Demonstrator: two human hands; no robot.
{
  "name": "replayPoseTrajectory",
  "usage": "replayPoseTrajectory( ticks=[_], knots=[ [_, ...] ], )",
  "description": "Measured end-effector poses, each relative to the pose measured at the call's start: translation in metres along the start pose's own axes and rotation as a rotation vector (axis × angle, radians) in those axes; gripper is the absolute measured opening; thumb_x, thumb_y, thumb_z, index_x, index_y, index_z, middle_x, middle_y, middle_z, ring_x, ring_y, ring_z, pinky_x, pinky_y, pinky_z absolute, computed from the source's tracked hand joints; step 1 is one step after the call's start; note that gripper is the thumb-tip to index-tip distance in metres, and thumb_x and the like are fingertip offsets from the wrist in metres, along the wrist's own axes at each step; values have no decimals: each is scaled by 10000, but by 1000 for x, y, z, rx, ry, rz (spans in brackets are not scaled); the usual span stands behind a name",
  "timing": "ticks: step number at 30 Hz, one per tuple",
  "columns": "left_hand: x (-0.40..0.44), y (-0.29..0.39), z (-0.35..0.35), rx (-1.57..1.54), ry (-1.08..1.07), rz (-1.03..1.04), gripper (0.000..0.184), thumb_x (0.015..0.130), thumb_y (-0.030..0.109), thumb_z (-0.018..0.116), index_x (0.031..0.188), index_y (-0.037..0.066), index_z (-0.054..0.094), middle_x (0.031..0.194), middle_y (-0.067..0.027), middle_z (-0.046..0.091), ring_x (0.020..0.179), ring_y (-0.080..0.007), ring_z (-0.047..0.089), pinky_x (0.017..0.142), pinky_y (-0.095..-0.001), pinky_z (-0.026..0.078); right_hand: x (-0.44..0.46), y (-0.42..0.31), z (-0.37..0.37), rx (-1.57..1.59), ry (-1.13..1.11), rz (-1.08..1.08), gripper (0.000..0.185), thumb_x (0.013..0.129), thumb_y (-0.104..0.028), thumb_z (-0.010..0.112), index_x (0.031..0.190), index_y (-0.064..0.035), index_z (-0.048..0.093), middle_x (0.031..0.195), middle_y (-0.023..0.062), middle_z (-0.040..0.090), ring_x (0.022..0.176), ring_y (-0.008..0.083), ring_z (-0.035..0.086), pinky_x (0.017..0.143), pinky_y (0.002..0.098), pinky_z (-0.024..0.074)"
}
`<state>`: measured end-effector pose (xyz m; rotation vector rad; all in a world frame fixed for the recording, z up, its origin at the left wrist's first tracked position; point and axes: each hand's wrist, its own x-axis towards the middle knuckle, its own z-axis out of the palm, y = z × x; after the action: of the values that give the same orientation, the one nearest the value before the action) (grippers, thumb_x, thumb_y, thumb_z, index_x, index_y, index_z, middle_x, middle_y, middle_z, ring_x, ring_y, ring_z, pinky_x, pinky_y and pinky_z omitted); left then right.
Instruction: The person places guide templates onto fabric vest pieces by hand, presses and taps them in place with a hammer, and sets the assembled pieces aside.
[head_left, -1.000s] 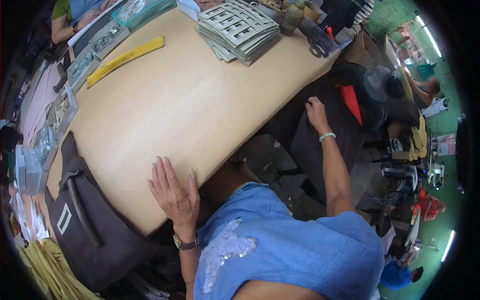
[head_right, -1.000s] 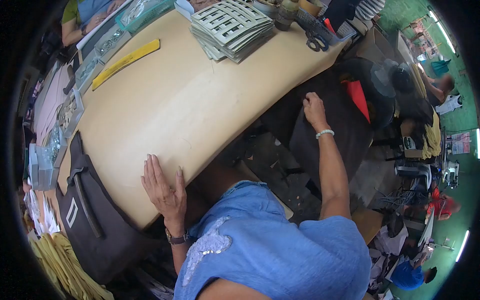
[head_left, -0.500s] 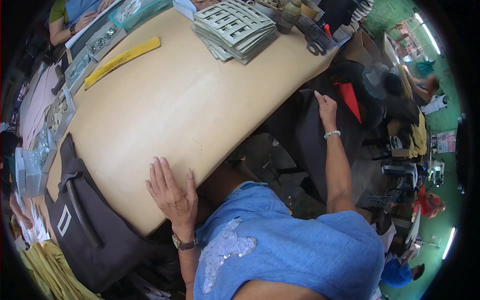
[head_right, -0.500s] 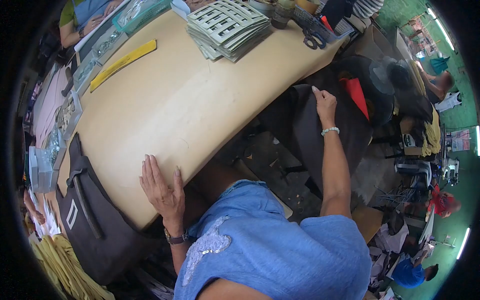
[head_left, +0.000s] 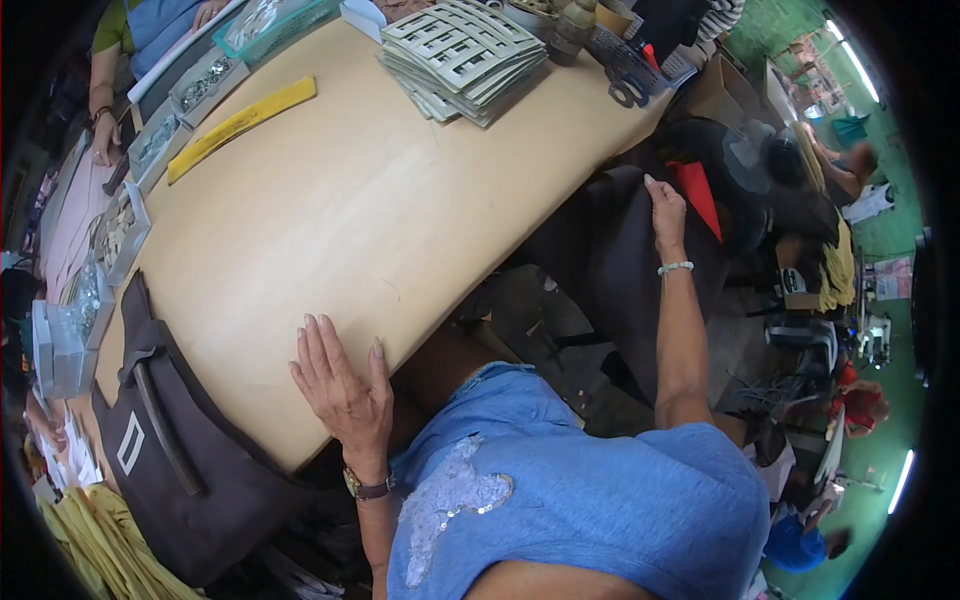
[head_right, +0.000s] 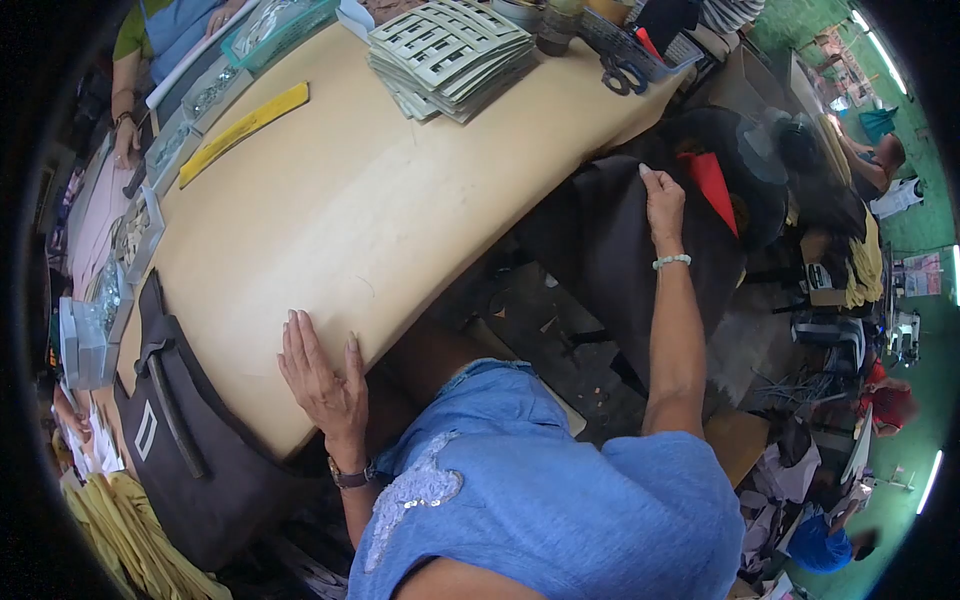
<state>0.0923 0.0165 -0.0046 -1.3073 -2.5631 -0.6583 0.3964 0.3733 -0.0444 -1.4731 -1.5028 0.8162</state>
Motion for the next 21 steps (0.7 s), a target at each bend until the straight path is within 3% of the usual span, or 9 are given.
replayPoseTrajectory(
  ticks=[7, 11, 14, 18, 21],
  knots=[
    [1, 2, -1, 1, -16, -9, 591, 861, 251, 591, 1367, 35, 375, 1389, -153, 408, 1299, -324, 361, 1049, -517, 253, 14, 2, -12, -8, 82, -33, 338, 867, -300, 630, 789, 29, 643, 626, -33, 492, 612, 61, 389, 573, 247, 351],
    [1, 2, -2, -2, -16, -4, 583, 862, 252, 588, 1362, 35, 379, 1387, -154, 411, 1300, -322, 360, 1051, -519, 249, 31, 20, -26, 84, 137, -121, 313, 907, -259, 555, 967, 39, 632, 854, 44, 622, 768, 116, 535, 702, 261, 429],
    [1, 1, -3, 4, -16, -6, 578, 864, 255, 586, 1359, 36, 383, 1386, -154, 411, 1300, -322, 361, 1053, -520, 247, 44, 30, -36, 170, 308, -3, 311, 919, -212, 511, 1081, 41, 592, 1020, 112, 628, 903, 183, 590, 812, 291, 457],
    [0, 0, -2, 3, -23, -11, 587, 866, 270, 584, 1363, 35, 377, 1387, -156, 409, 1300, -324, 359, 1055, -522, 242, 46, 7, -49, 855, 357, 331, 287, 923, -148, 470, 1125, 34, 559, 1118, 148, 590, 1043, 258, 576, 931, 376, 461],
    [3, 3, -9, -44, -98, -57, 608, 859, 243, 593, 1374, 24, 355, 1388, -152, 411, 1309, -330, 346, 1062, -526, 228, 16, -77, -38, 993, 319, 188, 303, 926, -140, 460, 1151, 50, 532, 1155, 159, 570, 1062, 273, 565, 932, 393, 462]
  ],
)
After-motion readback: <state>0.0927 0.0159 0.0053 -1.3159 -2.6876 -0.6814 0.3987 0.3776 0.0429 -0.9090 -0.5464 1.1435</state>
